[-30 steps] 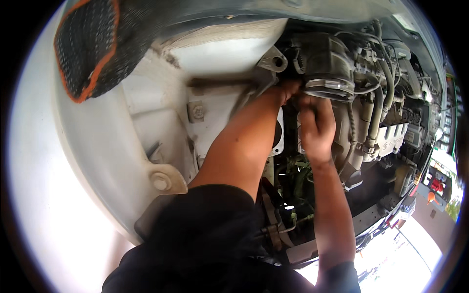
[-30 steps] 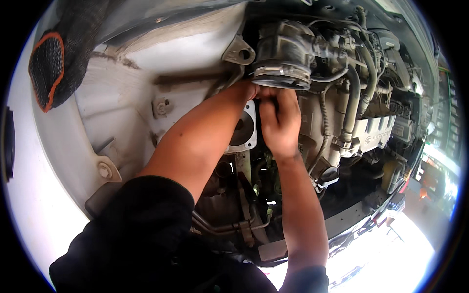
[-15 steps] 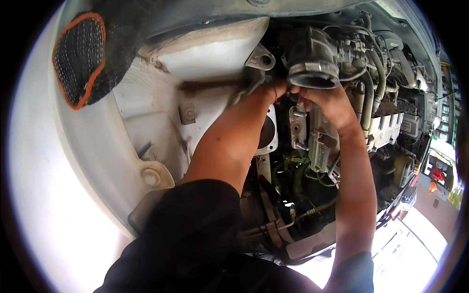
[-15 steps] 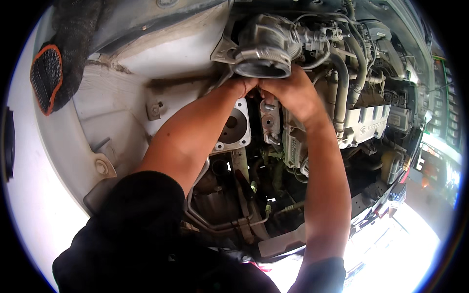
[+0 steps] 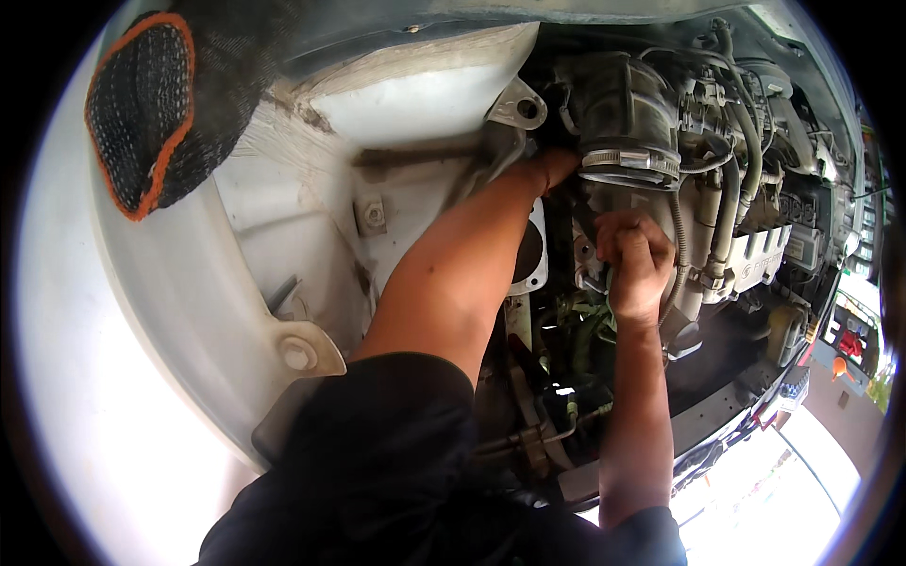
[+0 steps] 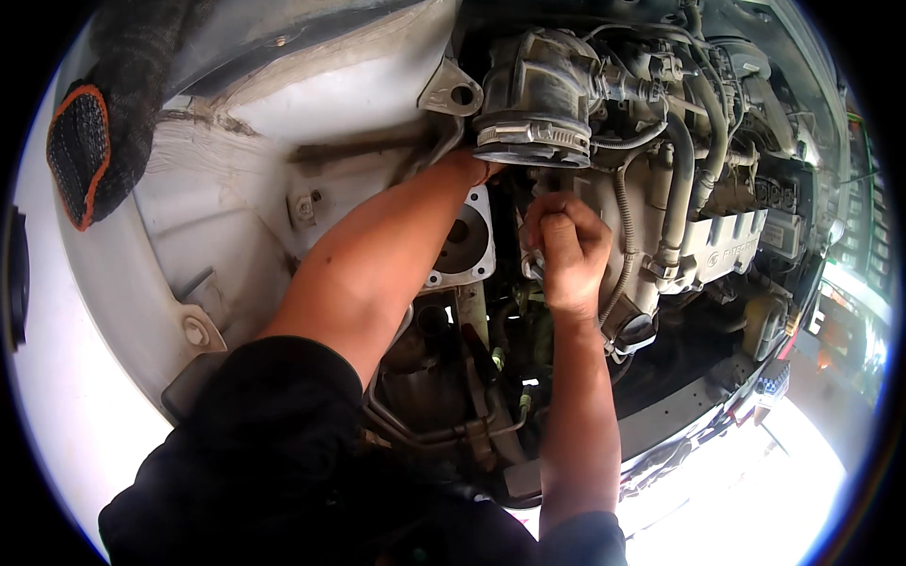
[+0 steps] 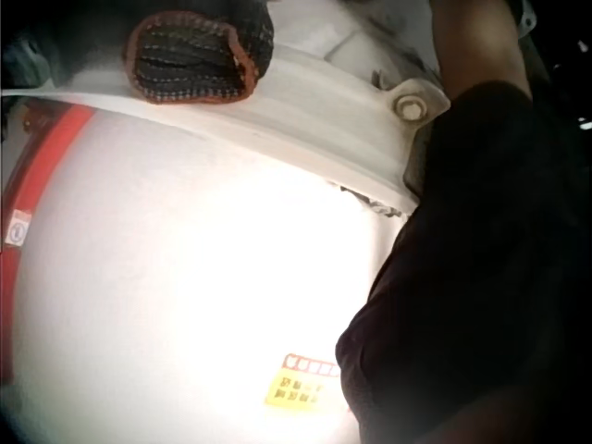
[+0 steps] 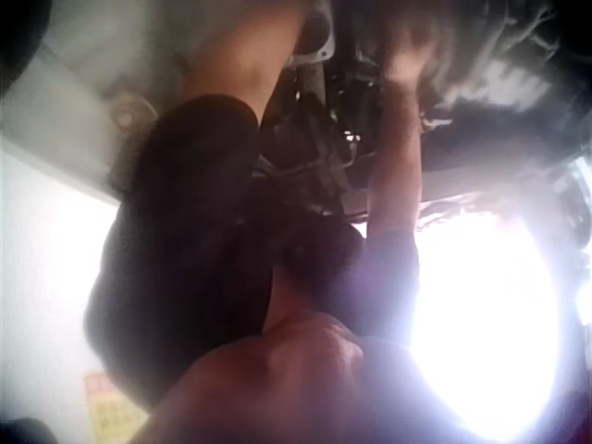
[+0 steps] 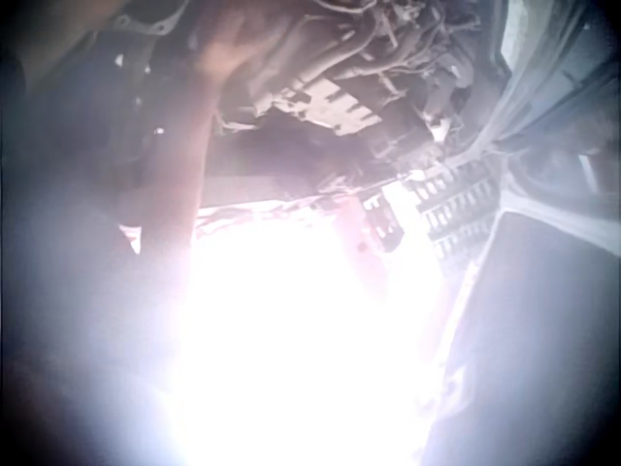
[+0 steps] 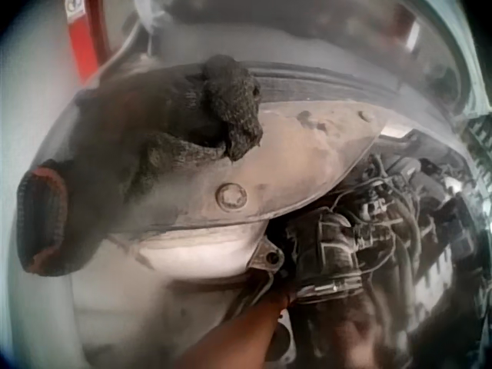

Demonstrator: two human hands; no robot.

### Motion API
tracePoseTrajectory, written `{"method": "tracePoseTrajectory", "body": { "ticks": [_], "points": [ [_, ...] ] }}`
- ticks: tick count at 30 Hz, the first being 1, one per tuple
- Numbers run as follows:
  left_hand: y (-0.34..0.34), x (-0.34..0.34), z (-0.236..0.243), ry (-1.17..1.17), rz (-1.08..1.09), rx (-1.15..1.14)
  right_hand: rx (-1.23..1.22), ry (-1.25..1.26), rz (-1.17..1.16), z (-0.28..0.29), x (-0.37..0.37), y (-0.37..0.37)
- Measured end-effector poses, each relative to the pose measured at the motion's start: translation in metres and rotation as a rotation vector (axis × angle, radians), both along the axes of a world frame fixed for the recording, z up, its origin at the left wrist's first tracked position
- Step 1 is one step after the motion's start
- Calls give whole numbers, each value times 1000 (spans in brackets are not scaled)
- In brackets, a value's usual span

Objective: The person works on a car engine by using a wrench to adjust bolts, removes a pulley, selects tools from a blue tray on the ground, and continues working on engine components with a wrench and a flashlight.

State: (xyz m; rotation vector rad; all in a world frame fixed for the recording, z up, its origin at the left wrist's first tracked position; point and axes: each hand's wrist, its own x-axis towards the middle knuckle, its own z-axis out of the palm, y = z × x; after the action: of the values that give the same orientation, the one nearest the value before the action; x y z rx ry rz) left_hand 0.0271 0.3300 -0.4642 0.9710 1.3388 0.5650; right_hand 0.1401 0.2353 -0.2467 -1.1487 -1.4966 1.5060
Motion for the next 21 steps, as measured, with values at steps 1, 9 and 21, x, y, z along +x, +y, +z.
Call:
{"method": "tracePoseTrajectory", "body": {
  "ticks": [1, 9, 21],
  "points": [
    [-2, -1, 0, -3, 3, -1, 15, 13, 4, 0, 0, -4],
    [4, -2, 0, -1, 15, 18, 322, -231, -142, -3, -13, 4],
    [1, -12, 3, 14, 40, -3, 416, -604, -60, 6, -39, 43]
  ]
}}
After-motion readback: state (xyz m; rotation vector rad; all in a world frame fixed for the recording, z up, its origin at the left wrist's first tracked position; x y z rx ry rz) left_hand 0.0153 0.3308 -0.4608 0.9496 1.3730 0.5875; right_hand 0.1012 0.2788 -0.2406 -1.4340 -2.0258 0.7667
